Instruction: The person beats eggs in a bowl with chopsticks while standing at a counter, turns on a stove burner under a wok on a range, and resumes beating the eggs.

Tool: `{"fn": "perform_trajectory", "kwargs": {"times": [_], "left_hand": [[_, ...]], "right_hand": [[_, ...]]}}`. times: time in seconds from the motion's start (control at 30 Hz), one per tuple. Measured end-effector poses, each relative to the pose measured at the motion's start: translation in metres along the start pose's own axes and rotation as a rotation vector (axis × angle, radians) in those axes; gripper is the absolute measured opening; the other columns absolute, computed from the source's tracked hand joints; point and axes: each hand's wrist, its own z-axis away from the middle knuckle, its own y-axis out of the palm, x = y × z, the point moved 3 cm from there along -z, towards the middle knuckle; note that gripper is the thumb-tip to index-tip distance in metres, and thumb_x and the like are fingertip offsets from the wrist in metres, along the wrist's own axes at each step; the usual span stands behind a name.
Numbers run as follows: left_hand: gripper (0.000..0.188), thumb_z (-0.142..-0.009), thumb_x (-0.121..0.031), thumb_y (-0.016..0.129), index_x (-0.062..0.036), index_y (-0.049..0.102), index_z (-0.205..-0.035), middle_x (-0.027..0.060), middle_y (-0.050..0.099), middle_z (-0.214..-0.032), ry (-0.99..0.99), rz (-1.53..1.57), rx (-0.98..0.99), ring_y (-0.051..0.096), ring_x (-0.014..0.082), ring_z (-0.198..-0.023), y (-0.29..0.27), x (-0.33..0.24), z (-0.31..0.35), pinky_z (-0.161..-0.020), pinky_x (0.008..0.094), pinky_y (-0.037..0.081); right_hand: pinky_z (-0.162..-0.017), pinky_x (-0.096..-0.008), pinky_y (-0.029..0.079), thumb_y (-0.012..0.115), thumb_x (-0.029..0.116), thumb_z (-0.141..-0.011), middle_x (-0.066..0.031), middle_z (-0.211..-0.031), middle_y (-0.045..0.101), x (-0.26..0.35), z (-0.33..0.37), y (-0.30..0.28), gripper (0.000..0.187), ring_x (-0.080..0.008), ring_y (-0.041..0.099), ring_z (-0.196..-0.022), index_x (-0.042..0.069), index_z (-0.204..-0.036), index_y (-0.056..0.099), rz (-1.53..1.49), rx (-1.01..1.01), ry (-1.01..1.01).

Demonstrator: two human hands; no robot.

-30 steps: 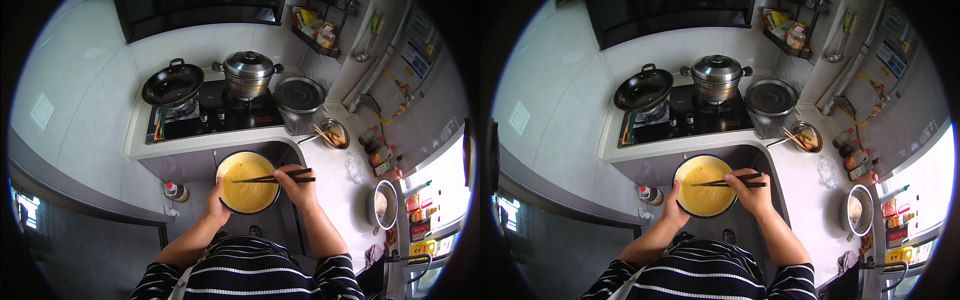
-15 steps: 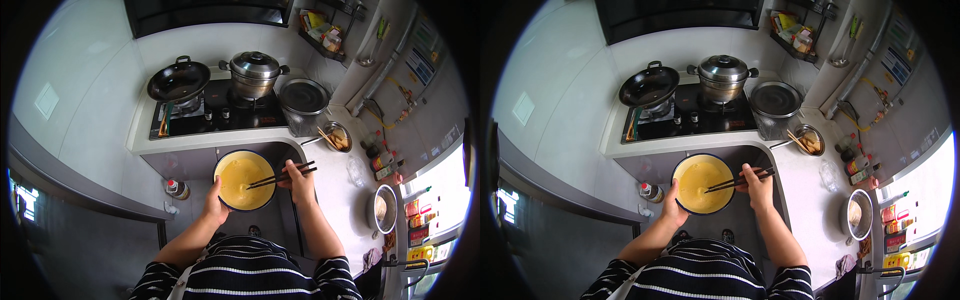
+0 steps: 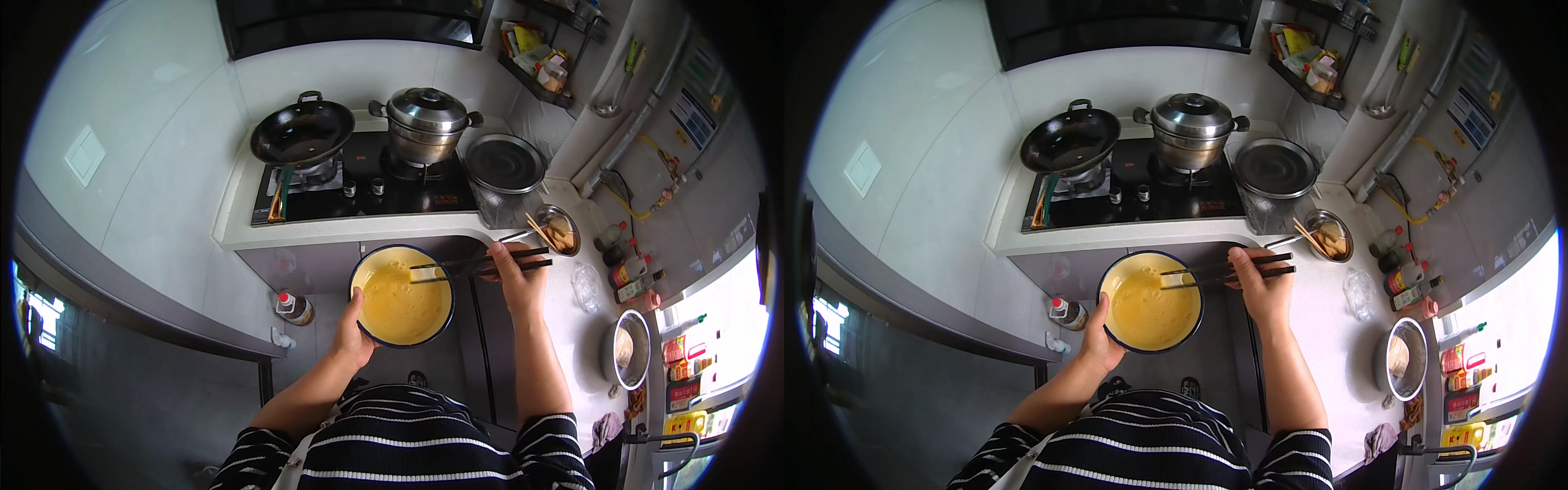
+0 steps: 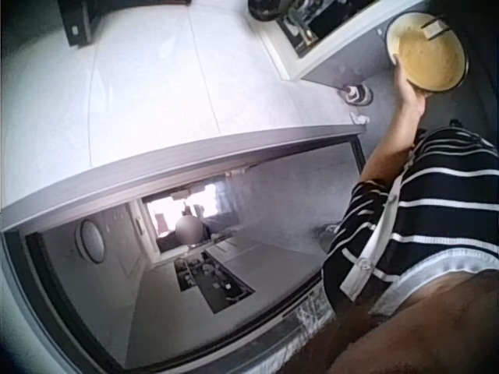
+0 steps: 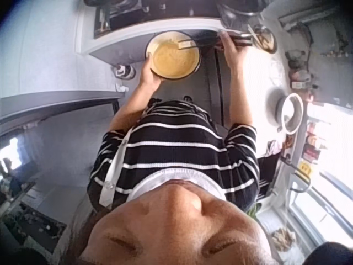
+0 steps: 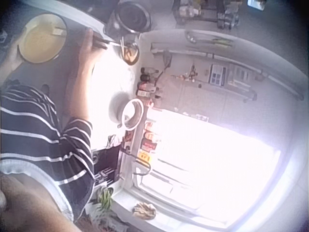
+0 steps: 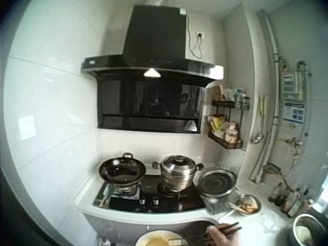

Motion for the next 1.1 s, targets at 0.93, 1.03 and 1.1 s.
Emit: {"fn": "perform_trajectory", "kwargs": {"times": [0.93,1.03,1.1], "left_hand": [[0.068,-0.084,-0.060,0.048,-0.0115,0.038,-0.131,0.0105,0.053,-0.122,-0.020,0.013,0.067,0.056,0.0263,-0.109,0.016,-0.002,-0.005,-0.076,0.0402,0.053],[0.071,-0.083,-0.061,0.050,-0.0109,0.037,-0.132,0.0110,0.052,-0.123,-0.025,0.010,0.060,0.055,0.0271,-0.110,0.011,0.001,-0.008,-0.077,0.0417,0.053],[0.072,-0.082,-0.061,0.050,-0.0108,0.037,-0.132,0.0114,0.052,-0.123,-0.028,0.009,0.058,0.055,0.0275,-0.110,0.010,0.001,-0.008,-0.078,0.0429,0.052]], "right_hand": [[-0.041,-0.0268,0.051,0.065,0.026,-0.085,-0.0090,-0.069,0.061,-0.054,0.001,-0.001,0.027,-0.0153,0.057,-0.047,0.000,-0.080,0.060,-0.097,-0.063,0.401],[-0.043,-0.0290,0.052,0.065,0.028,-0.084,-0.0110,-0.063,0.059,-0.066,0.010,0.004,0.031,-0.0187,0.058,-0.045,0.000,-0.075,0.057,-0.153,-0.065,0.452],[-0.043,-0.0292,0.052,0.066,0.028,-0.084,-0.0110,-0.061,0.058,-0.066,0.010,0.004,0.031,-0.0191,0.058,-0.045,0.000,-0.074,0.057,-0.199,-0.083,0.458]]}}
